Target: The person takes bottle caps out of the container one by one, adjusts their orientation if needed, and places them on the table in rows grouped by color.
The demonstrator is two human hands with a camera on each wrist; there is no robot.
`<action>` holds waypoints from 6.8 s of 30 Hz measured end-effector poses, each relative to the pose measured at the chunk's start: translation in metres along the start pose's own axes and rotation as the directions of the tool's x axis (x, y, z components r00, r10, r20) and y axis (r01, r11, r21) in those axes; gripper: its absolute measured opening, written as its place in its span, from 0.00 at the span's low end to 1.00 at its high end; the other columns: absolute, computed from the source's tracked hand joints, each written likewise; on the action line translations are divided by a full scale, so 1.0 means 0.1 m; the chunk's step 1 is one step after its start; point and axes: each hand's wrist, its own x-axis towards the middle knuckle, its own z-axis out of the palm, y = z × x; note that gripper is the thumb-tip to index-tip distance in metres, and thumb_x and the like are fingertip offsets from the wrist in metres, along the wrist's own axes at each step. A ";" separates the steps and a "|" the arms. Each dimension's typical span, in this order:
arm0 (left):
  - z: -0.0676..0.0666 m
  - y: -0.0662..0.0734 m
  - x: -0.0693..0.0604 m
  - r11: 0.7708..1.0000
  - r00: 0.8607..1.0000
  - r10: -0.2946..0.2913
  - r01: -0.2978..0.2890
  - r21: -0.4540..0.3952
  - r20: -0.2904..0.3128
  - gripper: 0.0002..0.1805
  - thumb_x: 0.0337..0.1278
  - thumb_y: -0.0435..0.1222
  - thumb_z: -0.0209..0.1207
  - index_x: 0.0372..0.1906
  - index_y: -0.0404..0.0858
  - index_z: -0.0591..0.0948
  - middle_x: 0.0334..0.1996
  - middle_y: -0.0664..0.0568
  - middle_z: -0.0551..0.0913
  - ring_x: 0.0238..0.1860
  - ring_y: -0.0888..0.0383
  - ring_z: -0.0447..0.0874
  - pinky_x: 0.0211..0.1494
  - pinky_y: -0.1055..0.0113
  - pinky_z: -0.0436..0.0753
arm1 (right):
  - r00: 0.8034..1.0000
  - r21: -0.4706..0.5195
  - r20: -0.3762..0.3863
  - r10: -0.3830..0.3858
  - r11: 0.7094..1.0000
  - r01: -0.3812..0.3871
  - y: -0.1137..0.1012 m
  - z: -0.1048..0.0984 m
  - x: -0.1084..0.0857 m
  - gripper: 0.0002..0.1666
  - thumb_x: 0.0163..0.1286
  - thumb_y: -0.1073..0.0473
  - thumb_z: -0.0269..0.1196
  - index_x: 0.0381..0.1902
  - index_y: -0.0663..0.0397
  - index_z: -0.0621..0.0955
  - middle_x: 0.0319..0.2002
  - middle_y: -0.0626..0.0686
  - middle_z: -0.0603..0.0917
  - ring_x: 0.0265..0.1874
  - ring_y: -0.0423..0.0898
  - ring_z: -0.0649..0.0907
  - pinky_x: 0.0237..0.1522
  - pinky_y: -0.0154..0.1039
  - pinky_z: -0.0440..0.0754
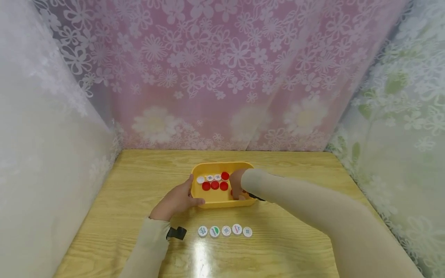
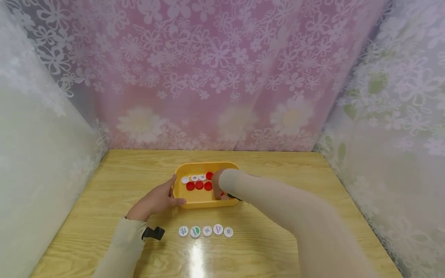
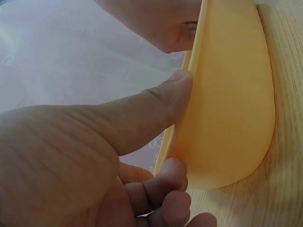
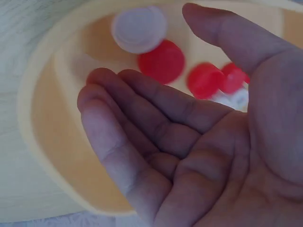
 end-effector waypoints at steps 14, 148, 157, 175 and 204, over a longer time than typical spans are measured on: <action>0.02 0.02 0.01 1.000 1.000 -0.005 0.005 -0.007 0.011 0.60 0.59 0.49 0.73 0.85 0.42 0.45 0.78 0.42 0.64 0.73 0.42 0.69 0.75 0.41 0.66 | 0.998 0.010 -0.054 -0.012 1.000 0.013 0.01 0.12 -0.05 0.14 0.59 0.65 0.77 0.39 0.53 0.83 0.34 0.52 0.81 0.34 0.50 0.79 0.37 0.39 0.84; -0.03 -0.10 0.14 0.997 0.997 0.079 -0.079 -0.012 -0.018 0.60 0.54 0.49 0.76 0.84 0.39 0.51 0.75 0.39 0.65 0.72 0.45 0.70 0.75 0.45 0.67 | 0.957 0.296 -0.285 0.052 0.955 0.037 -0.04 -0.25 0.12 0.22 0.72 0.41 0.64 0.26 0.50 0.82 0.28 0.49 0.80 0.27 0.45 0.77 0.34 0.38 0.77; -0.03 -0.07 0.15 0.998 0.998 0.065 -0.065 0.025 -0.019 0.61 0.55 0.51 0.75 0.84 0.39 0.50 0.74 0.38 0.65 0.71 0.45 0.70 0.75 0.46 0.67 | 0.954 0.134 -0.300 -0.006 0.990 0.048 -0.17 -0.19 0.29 0.07 0.67 0.55 0.69 0.36 0.52 0.85 0.33 0.51 0.83 0.25 0.46 0.80 0.26 0.36 0.79; -0.03 -0.03 0.15 0.999 0.999 0.042 -0.042 0.012 -0.017 0.61 0.55 0.51 0.75 0.84 0.42 0.49 0.74 0.41 0.66 0.71 0.47 0.71 0.76 0.46 0.66 | 0.935 -0.235 -0.175 -0.307 0.936 0.263 0.27 -0.26 0.07 0.07 0.70 0.54 0.69 0.34 0.47 0.81 0.29 0.46 0.78 0.29 0.45 0.74 0.38 0.40 0.77; -0.03 -0.03 0.11 0.999 0.999 0.034 -0.034 0.011 -0.018 0.60 0.55 0.49 0.76 0.84 0.42 0.51 0.74 0.40 0.67 0.69 0.45 0.72 0.74 0.45 0.69 | 0.968 -0.102 -0.178 -0.178 0.982 0.161 0.27 0.16 -0.10 0.10 0.66 0.56 0.73 0.41 0.50 0.83 0.32 0.49 0.81 0.34 0.49 0.78 0.43 0.40 0.80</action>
